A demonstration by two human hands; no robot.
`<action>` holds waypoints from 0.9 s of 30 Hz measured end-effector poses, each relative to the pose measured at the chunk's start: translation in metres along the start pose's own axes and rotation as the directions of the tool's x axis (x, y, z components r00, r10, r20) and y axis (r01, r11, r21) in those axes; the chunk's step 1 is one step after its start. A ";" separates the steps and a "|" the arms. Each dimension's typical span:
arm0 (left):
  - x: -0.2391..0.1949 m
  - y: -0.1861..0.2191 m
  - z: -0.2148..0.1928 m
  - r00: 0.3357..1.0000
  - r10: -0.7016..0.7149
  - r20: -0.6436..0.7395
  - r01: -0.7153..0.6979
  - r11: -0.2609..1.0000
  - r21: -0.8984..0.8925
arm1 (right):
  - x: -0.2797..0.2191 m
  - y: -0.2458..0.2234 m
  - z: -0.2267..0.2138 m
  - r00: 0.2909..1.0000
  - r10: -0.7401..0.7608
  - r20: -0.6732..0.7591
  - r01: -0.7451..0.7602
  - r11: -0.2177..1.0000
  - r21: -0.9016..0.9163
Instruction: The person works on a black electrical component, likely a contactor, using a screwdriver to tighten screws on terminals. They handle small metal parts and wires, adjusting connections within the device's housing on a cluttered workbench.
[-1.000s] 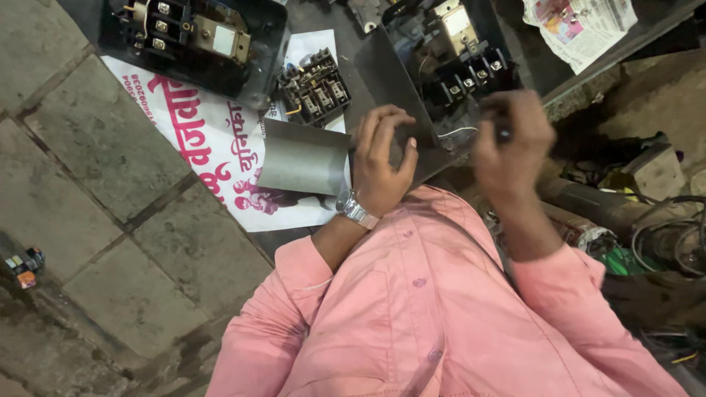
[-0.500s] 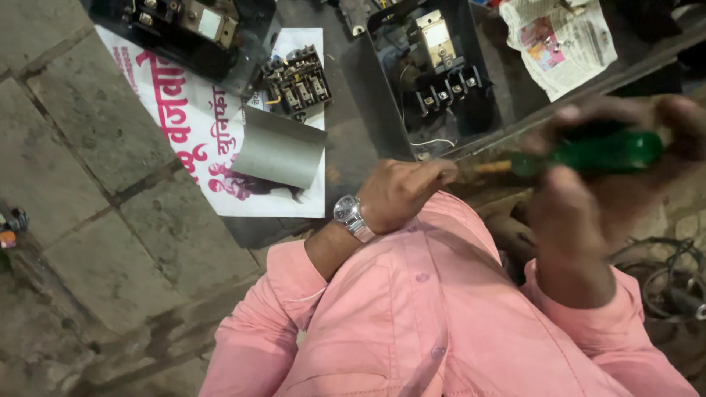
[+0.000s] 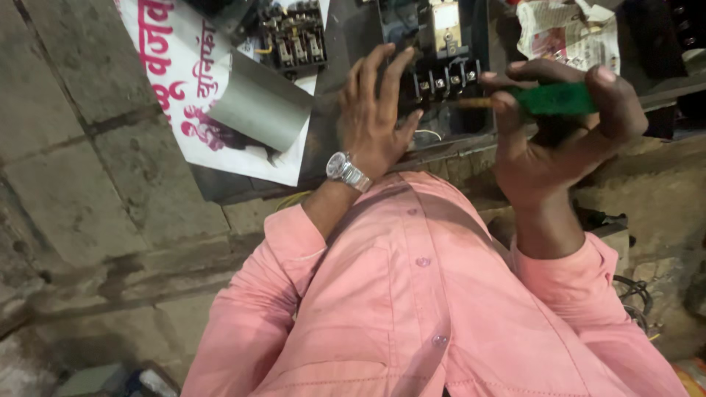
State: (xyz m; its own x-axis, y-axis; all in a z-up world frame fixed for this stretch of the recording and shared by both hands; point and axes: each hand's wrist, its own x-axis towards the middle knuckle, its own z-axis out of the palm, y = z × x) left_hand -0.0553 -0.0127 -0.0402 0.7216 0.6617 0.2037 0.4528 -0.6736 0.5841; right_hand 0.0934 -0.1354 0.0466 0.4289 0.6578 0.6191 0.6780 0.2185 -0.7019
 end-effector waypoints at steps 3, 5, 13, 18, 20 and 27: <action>-0.002 -0.002 0.007 0.998 -0.057 0.020 0.058 0.997 -0.053 | 0.001 0.010 0.004 0.999 -0.029 0.017 0.028 0.999 0.029; -0.003 -0.001 0.010 0.998 -0.062 0.018 0.062 0.997 -0.052 | 0.003 0.015 0.006 0.998 -0.037 0.041 0.035 0.998 0.046; -0.003 -0.003 0.020 0.998 -0.062 -0.024 0.061 0.996 -0.070 | 0.000 0.025 0.008 0.992 -0.046 0.120 0.037 0.996 0.082; -0.004 -0.006 0.020 0.998 -0.041 -0.042 0.037 0.996 -0.078 | -0.005 0.028 0.010 0.996 -0.047 0.071 0.046 0.999 0.014; -0.004 -0.007 0.020 0.998 -0.038 -0.042 0.033 0.995 -0.096 | -0.008 0.028 0.010 0.999 -0.030 0.042 0.030 0.999 -0.013; -0.004 -0.010 0.021 0.999 -0.041 -0.002 0.040 0.995 -0.092 | -0.015 0.038 0.018 0.994 -0.107 -0.024 0.105 0.992 -0.067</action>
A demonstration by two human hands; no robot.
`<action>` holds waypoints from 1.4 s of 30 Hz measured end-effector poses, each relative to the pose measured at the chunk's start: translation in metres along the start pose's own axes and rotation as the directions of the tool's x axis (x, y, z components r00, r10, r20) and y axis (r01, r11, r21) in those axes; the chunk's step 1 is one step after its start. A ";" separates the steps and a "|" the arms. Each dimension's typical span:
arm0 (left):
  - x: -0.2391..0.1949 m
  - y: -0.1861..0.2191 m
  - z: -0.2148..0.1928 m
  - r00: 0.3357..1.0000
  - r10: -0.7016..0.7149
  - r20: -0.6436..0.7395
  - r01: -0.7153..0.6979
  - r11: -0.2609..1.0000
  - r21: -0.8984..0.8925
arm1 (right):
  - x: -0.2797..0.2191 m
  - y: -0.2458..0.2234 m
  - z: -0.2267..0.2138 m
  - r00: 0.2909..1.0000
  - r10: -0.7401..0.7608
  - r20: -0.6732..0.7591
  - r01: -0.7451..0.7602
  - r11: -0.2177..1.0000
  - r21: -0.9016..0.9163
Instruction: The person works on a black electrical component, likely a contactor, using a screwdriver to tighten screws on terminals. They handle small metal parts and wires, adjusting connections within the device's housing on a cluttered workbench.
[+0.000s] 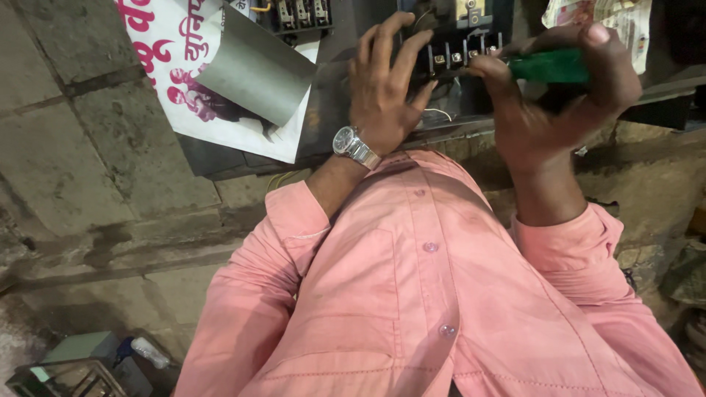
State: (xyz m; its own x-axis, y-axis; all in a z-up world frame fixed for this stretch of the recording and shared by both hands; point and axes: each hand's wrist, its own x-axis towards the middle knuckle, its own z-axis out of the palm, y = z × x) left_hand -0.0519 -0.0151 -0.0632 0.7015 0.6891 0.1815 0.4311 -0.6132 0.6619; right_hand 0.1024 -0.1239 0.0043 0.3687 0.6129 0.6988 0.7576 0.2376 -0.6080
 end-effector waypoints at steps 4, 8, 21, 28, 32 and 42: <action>0.000 -0.001 0.000 1.000 0.002 -0.001 -0.002 1.000 0.022 | 0.002 0.010 0.003 0.991 -0.127 -0.036 0.126 0.992 -0.028; 0.000 -0.002 -0.001 1.000 0.007 0.003 -0.007 1.000 0.004 | -0.001 0.011 0.005 0.995 -0.096 -0.034 0.095 0.995 -0.035; 0.003 0.001 -0.002 1.000 -0.021 0.013 0.021 1.000 0.001 | -0.003 -0.007 0.001 0.993 0.108 0.047 -0.110 0.993 0.046; 0.004 0.003 -0.002 0.999 -0.039 0.021 0.039 0.999 0.014 | -0.002 -0.011 0.003 0.981 0.182 0.067 -0.186 0.980 0.065; 0.004 0.002 0.001 1.000 -0.026 -0.002 0.026 0.999 0.019 | -0.005 -0.009 0.002 0.987 0.142 0.079 -0.145 0.989 0.030; 0.004 0.001 0.003 1.000 -0.012 -0.009 0.013 0.999 0.038 | 0.022 -0.010 -0.002 0.963 -0.189 0.194 0.230 0.947 -0.223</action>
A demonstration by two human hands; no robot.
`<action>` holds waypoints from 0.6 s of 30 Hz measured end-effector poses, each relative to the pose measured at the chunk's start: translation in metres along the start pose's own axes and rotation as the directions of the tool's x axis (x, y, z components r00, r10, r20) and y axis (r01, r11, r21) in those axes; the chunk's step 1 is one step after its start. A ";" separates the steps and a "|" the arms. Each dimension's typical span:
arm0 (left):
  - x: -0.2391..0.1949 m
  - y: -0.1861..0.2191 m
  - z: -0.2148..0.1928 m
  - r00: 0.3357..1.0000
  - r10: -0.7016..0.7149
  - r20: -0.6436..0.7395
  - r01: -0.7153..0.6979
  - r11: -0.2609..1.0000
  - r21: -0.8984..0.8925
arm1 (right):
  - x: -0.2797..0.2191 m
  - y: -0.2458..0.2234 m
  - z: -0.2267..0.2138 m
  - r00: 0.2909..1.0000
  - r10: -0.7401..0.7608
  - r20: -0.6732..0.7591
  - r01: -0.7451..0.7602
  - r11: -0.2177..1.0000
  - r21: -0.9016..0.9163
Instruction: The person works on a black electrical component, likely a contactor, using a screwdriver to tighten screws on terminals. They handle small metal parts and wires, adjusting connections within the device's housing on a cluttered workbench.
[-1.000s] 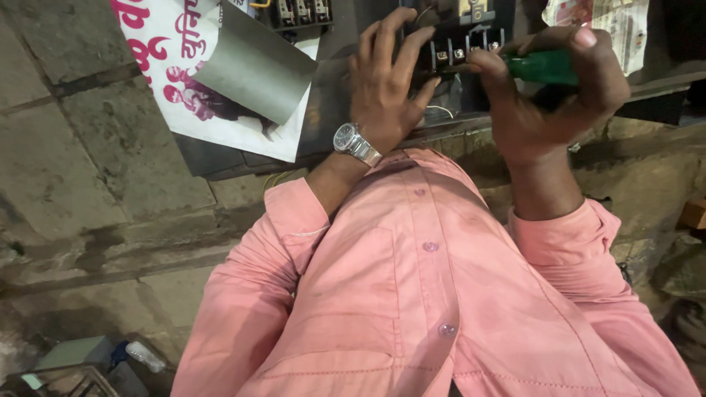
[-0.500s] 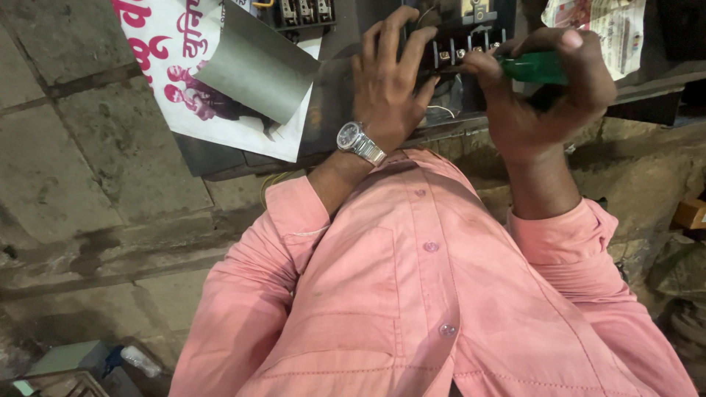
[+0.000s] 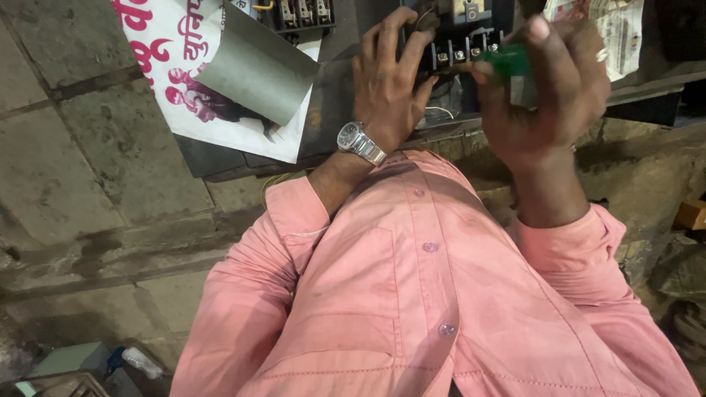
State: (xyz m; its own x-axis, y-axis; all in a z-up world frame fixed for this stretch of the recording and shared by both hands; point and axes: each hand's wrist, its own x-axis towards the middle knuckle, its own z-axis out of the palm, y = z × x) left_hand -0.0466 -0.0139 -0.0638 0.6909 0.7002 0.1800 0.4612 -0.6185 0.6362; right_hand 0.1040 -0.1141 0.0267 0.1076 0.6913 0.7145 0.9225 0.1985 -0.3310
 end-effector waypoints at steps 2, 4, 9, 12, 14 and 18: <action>-0.001 0.000 -0.001 1.000 0.004 0.006 -0.004 1.000 -0.014 | 0.003 -0.005 -0.010 0.997 0.031 0.073 -0.027 0.997 -0.066; -0.001 0.000 -0.002 1.000 0.002 0.010 -0.002 1.000 -0.015 | 0.004 -0.010 -0.018 0.989 0.068 0.132 -0.058 0.995 -0.084; -0.001 0.002 -0.002 1.000 0.011 -0.003 -0.011 1.000 -0.005 | 0.007 -0.017 -0.027 0.976 0.130 0.176 -0.134 0.991 0.012; -0.001 0.001 -0.002 1.000 0.015 -0.003 -0.015 1.000 -0.005 | 0.008 -0.018 -0.026 0.974 0.143 0.175 -0.151 0.988 0.032; -0.002 0.001 -0.001 1.000 0.009 -0.004 -0.009 1.000 -0.015 | 0.008 -0.018 -0.025 0.976 0.141 0.165 -0.149 0.988 0.038; -0.002 0.000 0.001 1.000 0.015 -0.014 -0.015 1.000 -0.008 | 0.010 -0.018 -0.025 0.977 0.138 0.165 -0.148 0.988 0.052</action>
State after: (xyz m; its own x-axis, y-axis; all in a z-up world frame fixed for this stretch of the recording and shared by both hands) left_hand -0.0474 -0.0161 -0.0652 0.6899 0.6957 0.2003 0.4462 -0.6265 0.6391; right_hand 0.0981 -0.1281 0.0556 0.1709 0.8170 0.5507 0.8760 0.1298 -0.4644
